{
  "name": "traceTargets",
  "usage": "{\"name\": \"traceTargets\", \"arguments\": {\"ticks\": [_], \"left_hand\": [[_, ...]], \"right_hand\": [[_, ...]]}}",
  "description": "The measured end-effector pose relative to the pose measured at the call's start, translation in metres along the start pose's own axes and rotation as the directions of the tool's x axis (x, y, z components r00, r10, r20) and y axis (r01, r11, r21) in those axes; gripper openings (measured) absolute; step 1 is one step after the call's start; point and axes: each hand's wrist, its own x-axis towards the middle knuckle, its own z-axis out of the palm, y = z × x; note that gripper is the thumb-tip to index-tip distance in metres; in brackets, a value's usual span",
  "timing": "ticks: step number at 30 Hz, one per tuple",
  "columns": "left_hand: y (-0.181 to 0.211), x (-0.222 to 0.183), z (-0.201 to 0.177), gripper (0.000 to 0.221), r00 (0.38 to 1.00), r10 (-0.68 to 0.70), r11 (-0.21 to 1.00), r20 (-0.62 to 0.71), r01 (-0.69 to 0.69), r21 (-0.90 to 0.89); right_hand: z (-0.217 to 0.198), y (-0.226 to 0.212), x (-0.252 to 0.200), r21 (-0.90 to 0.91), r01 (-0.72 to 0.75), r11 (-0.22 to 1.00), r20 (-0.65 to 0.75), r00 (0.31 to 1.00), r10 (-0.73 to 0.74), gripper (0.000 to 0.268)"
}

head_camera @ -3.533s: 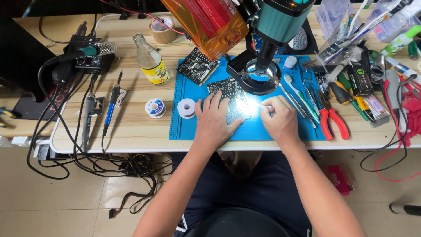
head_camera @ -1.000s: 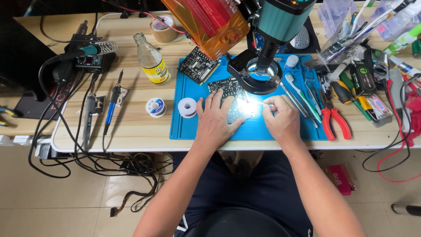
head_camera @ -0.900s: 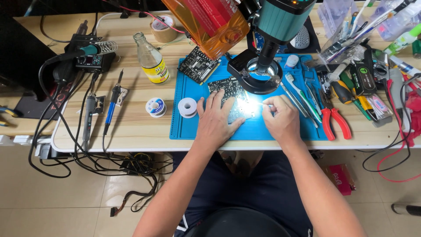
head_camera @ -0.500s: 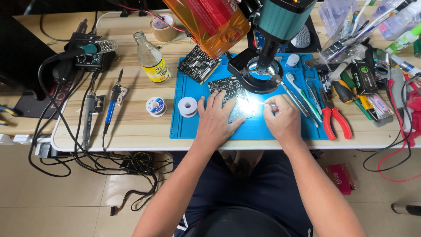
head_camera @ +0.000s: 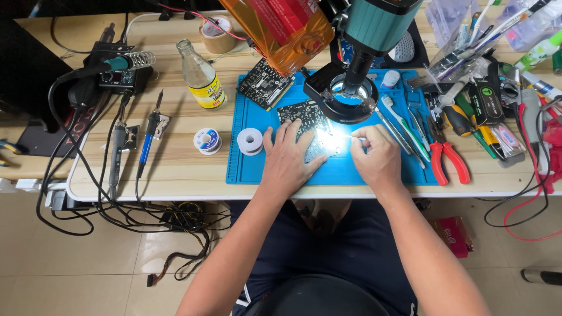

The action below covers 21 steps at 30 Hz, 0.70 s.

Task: Cleaning a circuit board with a swab and then soldering components using a soldering iron at a repair station.

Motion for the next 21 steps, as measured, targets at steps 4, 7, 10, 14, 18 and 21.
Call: {"name": "traceTargets", "arguments": {"ticks": [4,7,10,14,18,21], "left_hand": [[0.0,0.0,-0.001,0.06,1.0,0.003,1.0,-0.002,-0.003,0.0],[0.0,0.0,-0.001,0.06,1.0,0.0,1.0,0.0,0.0,-0.003],[0.0,0.0,-0.001,0.06,1.0,0.001,1.0,0.01,0.0,-0.003],[-0.001,0.0,-0.001,0.059,1.0,0.0,1.0,0.016,0.0,-0.009],[-0.001,0.0,-0.001,0.059,1.0,0.002,1.0,0.015,-0.002,-0.008],[0.0,0.0,-0.002,0.059,1.0,-0.003,1.0,0.022,0.004,-0.008]], "right_hand": [[0.004,0.009,-0.002,-0.014,-0.001,1.0,-0.003,1.0,0.001,0.009],[0.001,0.003,0.0,0.007,-0.046,0.999,0.001,0.999,0.046,0.009],[0.001,0.003,-0.001,0.01,-0.006,1.0,0.012,1.0,0.006,0.01],[0.005,0.01,-0.002,0.005,-0.005,1.0,-0.001,1.0,0.005,0.009],[0.0,-0.001,0.0,0.015,-0.002,1.0,0.015,1.0,0.001,0.009],[0.002,0.003,-0.001,-0.006,-0.01,1.0,0.02,1.0,0.01,0.009]]}}
